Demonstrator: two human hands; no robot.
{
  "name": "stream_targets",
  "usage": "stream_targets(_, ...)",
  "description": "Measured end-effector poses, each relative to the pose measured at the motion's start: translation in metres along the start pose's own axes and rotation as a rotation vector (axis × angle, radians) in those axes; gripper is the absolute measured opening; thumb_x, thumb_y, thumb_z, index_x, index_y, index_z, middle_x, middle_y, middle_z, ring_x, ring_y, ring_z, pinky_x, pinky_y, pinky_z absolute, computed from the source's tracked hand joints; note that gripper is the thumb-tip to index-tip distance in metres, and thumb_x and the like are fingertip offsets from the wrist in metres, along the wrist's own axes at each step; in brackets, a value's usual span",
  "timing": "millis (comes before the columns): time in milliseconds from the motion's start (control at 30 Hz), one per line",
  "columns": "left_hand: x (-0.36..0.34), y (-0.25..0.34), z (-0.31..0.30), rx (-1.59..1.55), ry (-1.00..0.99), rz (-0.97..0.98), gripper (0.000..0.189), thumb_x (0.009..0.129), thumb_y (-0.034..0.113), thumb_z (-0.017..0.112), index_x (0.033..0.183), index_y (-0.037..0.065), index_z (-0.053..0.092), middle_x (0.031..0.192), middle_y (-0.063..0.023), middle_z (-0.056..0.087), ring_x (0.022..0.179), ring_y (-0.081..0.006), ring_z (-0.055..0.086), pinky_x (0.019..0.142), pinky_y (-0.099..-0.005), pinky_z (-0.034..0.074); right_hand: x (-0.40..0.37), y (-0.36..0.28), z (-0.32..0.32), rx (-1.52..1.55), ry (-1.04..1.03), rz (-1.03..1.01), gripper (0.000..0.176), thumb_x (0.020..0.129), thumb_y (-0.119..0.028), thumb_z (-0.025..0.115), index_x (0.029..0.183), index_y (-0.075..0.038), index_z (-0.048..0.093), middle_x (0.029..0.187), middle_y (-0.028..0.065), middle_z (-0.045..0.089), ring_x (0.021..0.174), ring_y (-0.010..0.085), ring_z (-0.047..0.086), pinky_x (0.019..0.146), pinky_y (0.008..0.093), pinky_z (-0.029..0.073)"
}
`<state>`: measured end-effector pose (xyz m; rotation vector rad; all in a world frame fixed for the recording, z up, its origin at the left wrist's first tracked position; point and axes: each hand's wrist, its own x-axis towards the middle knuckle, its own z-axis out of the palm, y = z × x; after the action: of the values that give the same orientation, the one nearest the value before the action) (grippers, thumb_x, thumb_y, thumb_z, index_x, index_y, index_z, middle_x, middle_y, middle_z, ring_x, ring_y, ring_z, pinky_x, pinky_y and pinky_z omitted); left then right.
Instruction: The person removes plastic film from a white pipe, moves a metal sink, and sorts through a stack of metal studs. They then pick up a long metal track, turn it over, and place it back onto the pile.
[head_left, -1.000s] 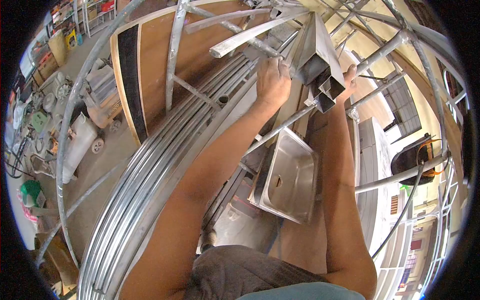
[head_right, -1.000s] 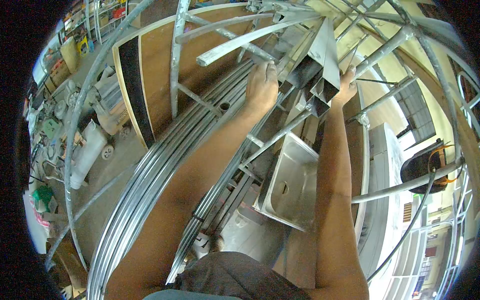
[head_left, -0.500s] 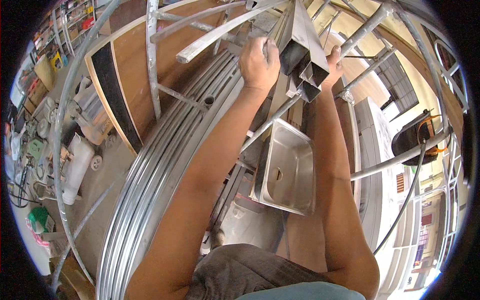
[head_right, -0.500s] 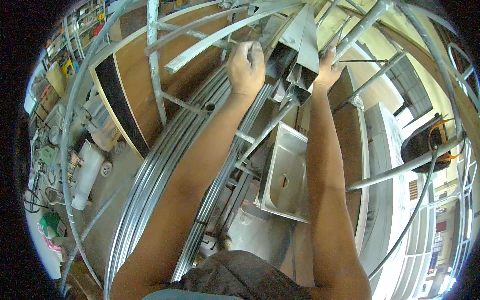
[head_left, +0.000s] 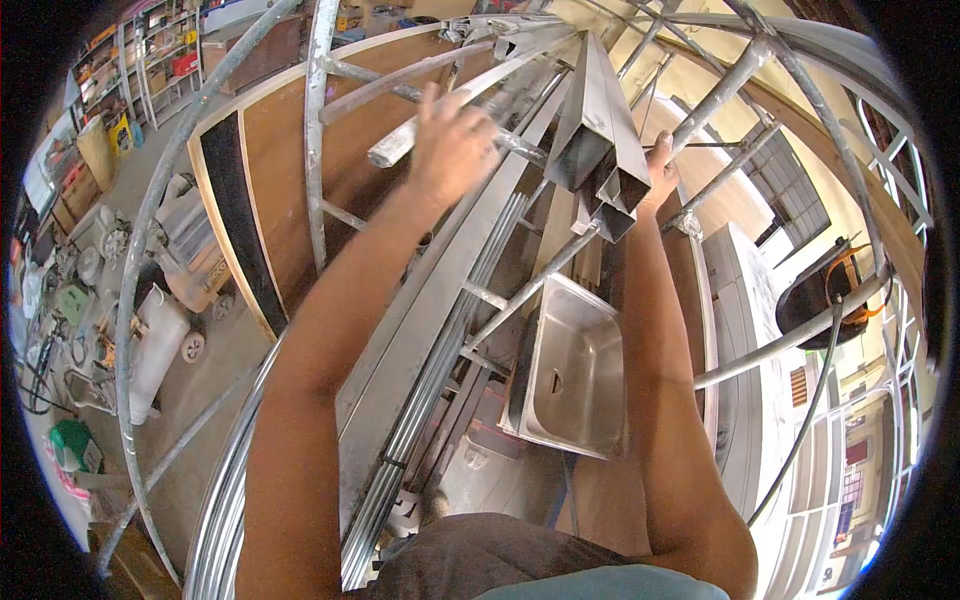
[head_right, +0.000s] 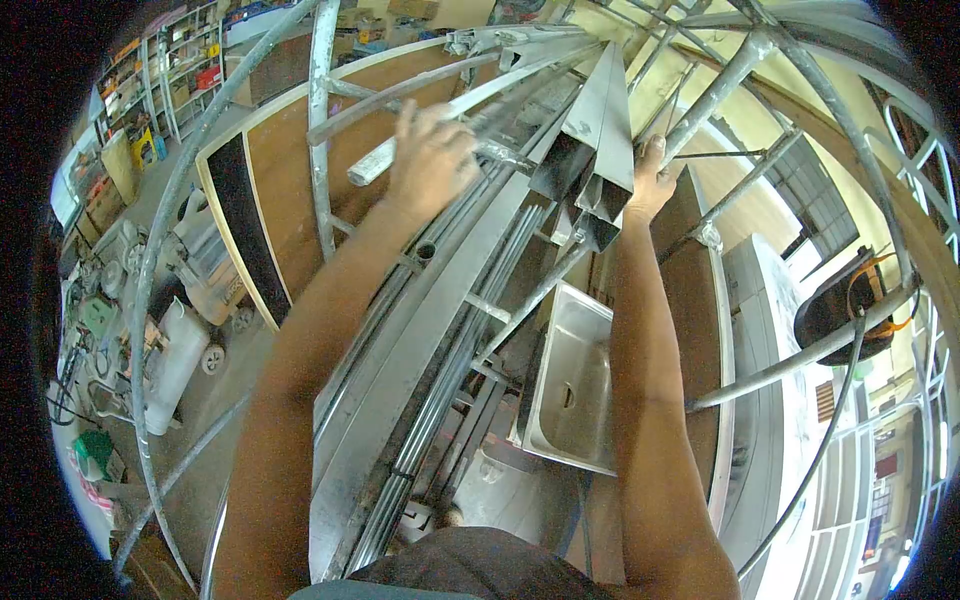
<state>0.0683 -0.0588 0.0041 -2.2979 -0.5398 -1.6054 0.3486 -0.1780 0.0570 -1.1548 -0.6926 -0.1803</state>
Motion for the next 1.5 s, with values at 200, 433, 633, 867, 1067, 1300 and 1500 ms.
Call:
stream_targets(200,0.029,-0.018,-0.012,0.106,-0.316,-0.32,0.022,0.077,0.019,0.067,0.097,0.01,0.069,0.102,-0.0122,0.065,0.114,-0.033,0.053,0.103,-0.0589,0.034,0.011,0.015,-0.009,-0.074,-0.039,-0.042,0.058,0.084,-0.056,0.065,0.076,0.002,0.064,0.067,0.0046,0.059,0.062,0.0124,0.053,0.06,0.0292,0.044)
stream_targets(433,0.064,-0.05,-0.02,-0.14,-0.89,-0.69,0.07,0.067,0.042,0.071,0.12,-0.001,0.06,0.122,-0.0256,0.059,0.105,-0.0383,0.062,0.084,-0.0445,0.052,-0.002,-0.004,-0.002,-0.155,-0.001,-0.039,0.062,0.086,-0.058,0.059,0.074,0.003,0.063,0.063,0.0053,0.059,0.058,0.0161,0.055,0.059,0.0331,0.045)
stream_targets(633,0.054,-0.062,-0.004,-0.18,-0.918,-0.713,0.072,0.057,0.048,0.07,0.109,-0.001,0.068,0.113,-0.0261,0.064,0.102,-0.0339,0.064,0.079,-0.04,0.054,0.012,0.018,-0.004,-0.117,0.007,-0.043,0.061,0.087,-0.056,0.059,0.082,0.005,0.063,0.069,0.0081,0.061,0.062,0.0162,0.055,0.06,0.0332,0.045)
stream_targets(867,0.04,0.014,-0.036,-0.344,-0.799,-0.876,0.065,0.057,0.044,0.073,0.107,0.002,0.07,0.114,-0.0232,0.065,0.105,-0.0326,0.064,0.09,-0.0391,0.05,0.027,0.038,-0.007,-0.025,-0.004,-0.04,0.069,0.081,-0.057,0.067,0.092,0.01,0.063,0.077,0.0155,0.064,0.068,0.0216,0.06,0.066,0.0348,0.049)
stream_targets(1067,0.041,0.029,-0.046,-0.321,-0.803,-0.858,0.063,0.061,0.046,0.072,0.107,0.003,0.07,0.115,-0.0221,0.065,0.106,-0.0333,0.063,0.093,-0.0396,0.048,0.022,0.02,-0.009,-0.266,-0.02,-0.022,0.072,0.082,-0.061,0.06,0.081,0.011,0.065,0.073,0.0126,0.064,0.063,0.0208,0.056,0.063,0.0396,0.044)
stream_targets(1300,0.054,0.012,-0.016,-0.227,-0.88,-0.804,0.069,0.067,0.047,0.071,0.118,0.001,0.065,0.122,-0.0197,0.062,0.113,-0.0311,0.061,0.096,-0.0356,0.048,0.006,0.014,-0.003,-0.047,-0.028,-0.059,0.061,0.086,-0.052,0.062,0.085,0.009,0.065,0.075,0.0107,0.063,0.069,0.0177,0.056,0.067,0.0345,0.045)
stream_targets(1500,0.056,-0.019,0.006,-0.046,-0.613,-0.807,0.078,0.058,0.042,0.082,0.119,-0.001,0.061,0.123,-0.0228,0.061,0.113,-0.0326,0.061,0.096,-0.0408,0.049,0.012,0.015,-0.009,-0.132,-0.053,-0.101,0.058,0.088,-0.046,0.065,0.091,0.012,0.065,0.081,0.0105,0.065,0.077,0.0186,0.059,0.072,0.0328,0.047)
